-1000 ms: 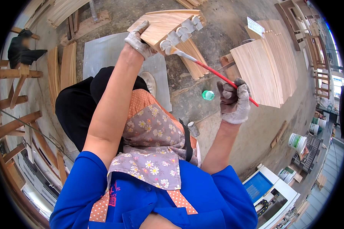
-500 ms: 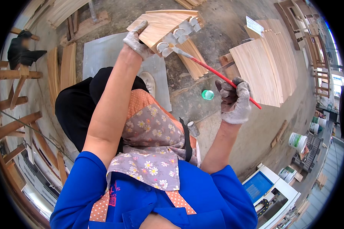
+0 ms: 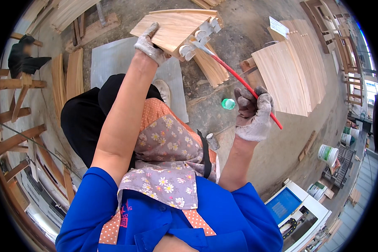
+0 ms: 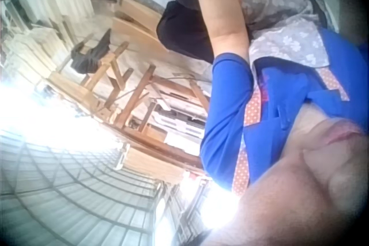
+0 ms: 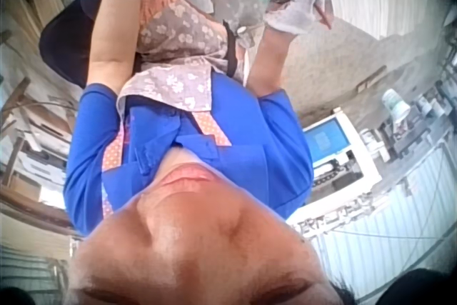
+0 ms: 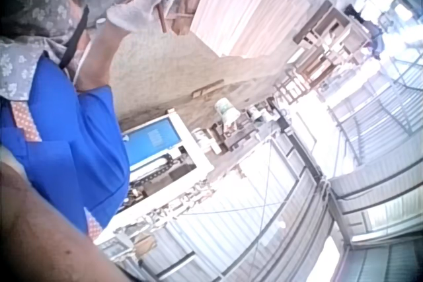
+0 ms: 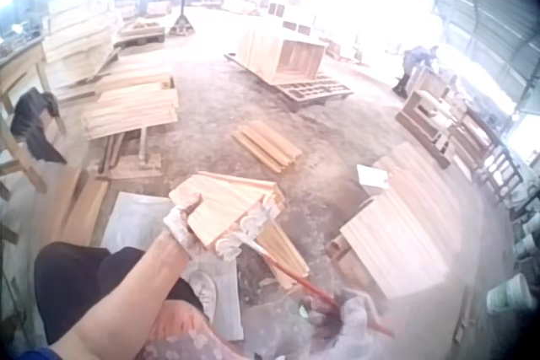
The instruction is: The person sits on the floor in a workshop and applies glue to the grooves of small wooden pieces using a brush. They pick up pieces from a stack, apply glue to the grooves, and place them back down, repeating the process for multiple pieces.
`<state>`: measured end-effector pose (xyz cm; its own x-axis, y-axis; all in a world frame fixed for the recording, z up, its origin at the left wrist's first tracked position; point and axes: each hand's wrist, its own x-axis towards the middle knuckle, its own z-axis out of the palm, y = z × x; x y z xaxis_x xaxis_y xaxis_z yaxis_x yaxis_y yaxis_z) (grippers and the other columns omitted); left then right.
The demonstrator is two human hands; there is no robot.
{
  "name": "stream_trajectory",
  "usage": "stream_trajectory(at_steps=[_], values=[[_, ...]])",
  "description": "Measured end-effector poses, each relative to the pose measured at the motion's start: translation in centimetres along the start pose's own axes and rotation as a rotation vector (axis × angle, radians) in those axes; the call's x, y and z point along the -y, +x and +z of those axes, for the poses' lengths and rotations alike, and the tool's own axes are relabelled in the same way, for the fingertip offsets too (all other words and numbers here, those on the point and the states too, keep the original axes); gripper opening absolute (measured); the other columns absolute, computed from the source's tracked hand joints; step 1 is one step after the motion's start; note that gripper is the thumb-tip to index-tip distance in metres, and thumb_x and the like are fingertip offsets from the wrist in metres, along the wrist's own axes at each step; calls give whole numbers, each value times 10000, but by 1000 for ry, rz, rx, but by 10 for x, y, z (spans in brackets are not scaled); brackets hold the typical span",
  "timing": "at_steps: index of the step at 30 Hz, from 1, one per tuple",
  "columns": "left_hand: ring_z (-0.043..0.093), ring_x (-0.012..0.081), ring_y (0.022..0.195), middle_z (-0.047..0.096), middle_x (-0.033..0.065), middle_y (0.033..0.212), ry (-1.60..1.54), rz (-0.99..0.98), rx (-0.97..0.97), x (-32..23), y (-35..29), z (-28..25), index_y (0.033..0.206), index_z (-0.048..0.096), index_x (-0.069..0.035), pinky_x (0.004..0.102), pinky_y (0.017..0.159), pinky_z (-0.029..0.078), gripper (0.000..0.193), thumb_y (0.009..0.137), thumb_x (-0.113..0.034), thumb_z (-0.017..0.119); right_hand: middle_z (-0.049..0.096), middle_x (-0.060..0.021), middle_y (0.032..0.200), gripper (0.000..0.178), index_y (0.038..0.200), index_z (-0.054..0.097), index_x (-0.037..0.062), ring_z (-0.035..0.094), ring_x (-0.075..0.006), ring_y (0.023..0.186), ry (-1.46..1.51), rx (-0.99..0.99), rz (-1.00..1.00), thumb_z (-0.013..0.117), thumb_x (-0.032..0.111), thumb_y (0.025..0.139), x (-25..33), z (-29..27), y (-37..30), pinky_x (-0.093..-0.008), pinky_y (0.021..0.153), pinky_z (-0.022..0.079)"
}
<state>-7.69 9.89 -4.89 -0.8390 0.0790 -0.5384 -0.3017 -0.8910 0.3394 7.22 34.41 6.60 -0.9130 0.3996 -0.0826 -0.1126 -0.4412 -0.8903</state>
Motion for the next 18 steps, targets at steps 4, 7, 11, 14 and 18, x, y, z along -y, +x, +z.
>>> stream_trajectory(at_steps=[4,7,11,14,18], values=[[603,258,874,616,70,1021,-25,34,1,-6,2,-6,1106,514,-112,460,645,488,432,758,-334,643,616,-197,782,195,922,521,-60,634,-270,634,-126,-56,-52,455,114,864,-2,-11,1,-303,546,533],[605,255,876,617,65,1019,-17,37,-32,-6,-4,3,1101,516,-109,458,639,489,440,753,-343,649,618,-199,772,192,920,529,-53,625,-255,606,16,-2,-34,470,117,854,2,-26,3,-289,522,517],[605,253,890,616,66,1017,24,45,-53,-2,-10,4,1099,517,-109,457,637,489,441,755,-351,649,624,-206,732,191,925,537,-44,612,-234,566,144,17,24,489,121,841,5,-20,0,-273,498,492],[603,252,888,614,63,1025,-10,49,-50,-2,-8,5,1103,515,-117,458,628,481,440,755,-351,648,623,-207,719,191,921,541,-44,612,-232,565,-30,42,20,492,121,839,7,-19,0,-277,500,496],[604,253,889,610,59,1038,-20,34,31,-8,-5,-2,1106,513,-117,460,627,483,447,751,-350,652,617,-196,720,180,910,542,-53,616,-241,590,-21,22,8,490,102,835,8,-29,4,-278,499,494]])
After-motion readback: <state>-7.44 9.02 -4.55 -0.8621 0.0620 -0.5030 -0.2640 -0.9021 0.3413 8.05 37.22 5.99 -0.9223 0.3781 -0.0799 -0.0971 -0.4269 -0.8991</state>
